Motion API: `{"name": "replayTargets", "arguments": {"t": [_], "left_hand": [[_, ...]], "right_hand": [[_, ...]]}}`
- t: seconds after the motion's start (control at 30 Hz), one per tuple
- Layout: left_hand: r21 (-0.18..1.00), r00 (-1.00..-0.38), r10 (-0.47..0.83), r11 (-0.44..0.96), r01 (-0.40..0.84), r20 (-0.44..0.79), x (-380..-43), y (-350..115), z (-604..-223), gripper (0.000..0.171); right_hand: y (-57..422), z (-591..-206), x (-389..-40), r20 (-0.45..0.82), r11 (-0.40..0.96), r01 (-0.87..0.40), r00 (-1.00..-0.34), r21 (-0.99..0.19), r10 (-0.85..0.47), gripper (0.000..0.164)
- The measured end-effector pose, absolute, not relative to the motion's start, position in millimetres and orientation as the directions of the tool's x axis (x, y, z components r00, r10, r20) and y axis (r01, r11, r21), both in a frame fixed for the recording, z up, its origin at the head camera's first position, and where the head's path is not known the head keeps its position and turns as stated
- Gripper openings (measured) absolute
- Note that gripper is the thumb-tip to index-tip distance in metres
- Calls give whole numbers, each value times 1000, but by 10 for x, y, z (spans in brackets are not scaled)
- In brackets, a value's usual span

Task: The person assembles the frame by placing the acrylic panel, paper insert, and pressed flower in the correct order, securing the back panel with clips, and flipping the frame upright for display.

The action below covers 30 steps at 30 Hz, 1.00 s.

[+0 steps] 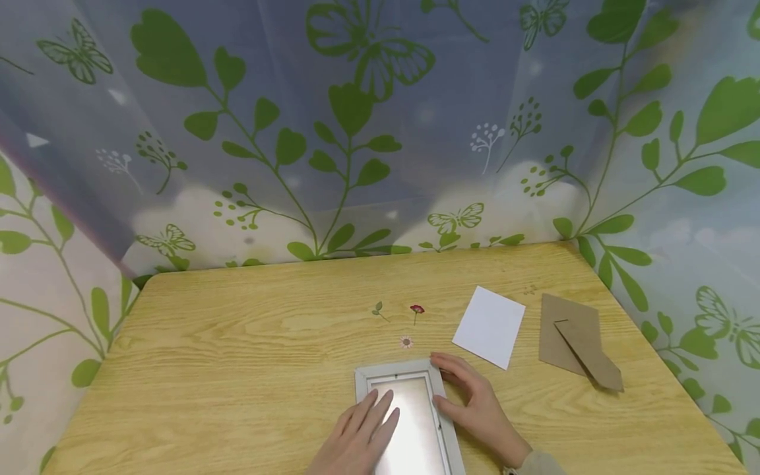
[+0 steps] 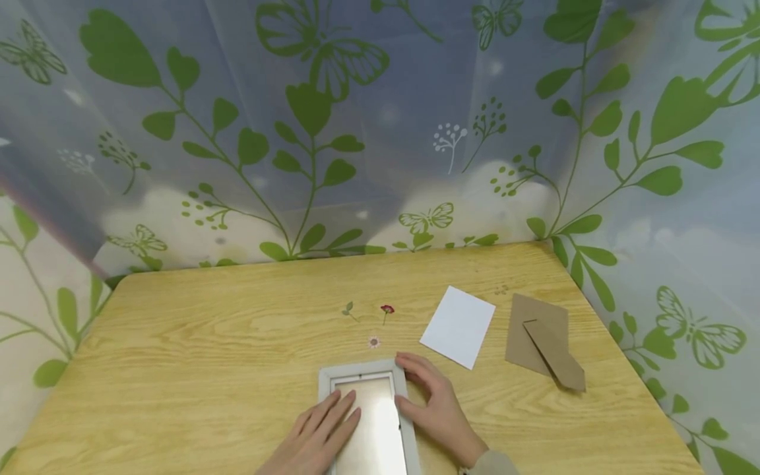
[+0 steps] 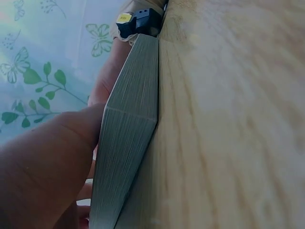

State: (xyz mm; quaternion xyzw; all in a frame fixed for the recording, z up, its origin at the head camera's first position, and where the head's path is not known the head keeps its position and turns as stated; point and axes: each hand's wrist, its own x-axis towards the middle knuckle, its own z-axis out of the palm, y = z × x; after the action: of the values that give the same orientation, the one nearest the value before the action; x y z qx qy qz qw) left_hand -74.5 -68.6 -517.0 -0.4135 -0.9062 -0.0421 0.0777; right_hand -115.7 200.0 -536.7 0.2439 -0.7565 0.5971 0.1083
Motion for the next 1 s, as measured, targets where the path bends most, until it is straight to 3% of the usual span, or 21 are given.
{"name": "replayTargets", "arguments": {"t": [0.27, 0.57, 1.0], "left_hand": [[63, -608, 736, 620, 782, 298, -823, -744, -5193, 65], [119, -634, 669, 645, 755, 388, -911, -908, -5316, 70], [83, -706, 619, 729, 680, 345, -895, -936, -5447, 74]], "right_hand": [[1996, -5346, -1141, 437, 177, -480, -869, -860, -234, 57], [2000, -5342, -1139, 427, 156, -469, -871, -869, -241, 57], [2006, -5350, -1144, 454, 160, -498, -857, -853, -245, 57]]}}
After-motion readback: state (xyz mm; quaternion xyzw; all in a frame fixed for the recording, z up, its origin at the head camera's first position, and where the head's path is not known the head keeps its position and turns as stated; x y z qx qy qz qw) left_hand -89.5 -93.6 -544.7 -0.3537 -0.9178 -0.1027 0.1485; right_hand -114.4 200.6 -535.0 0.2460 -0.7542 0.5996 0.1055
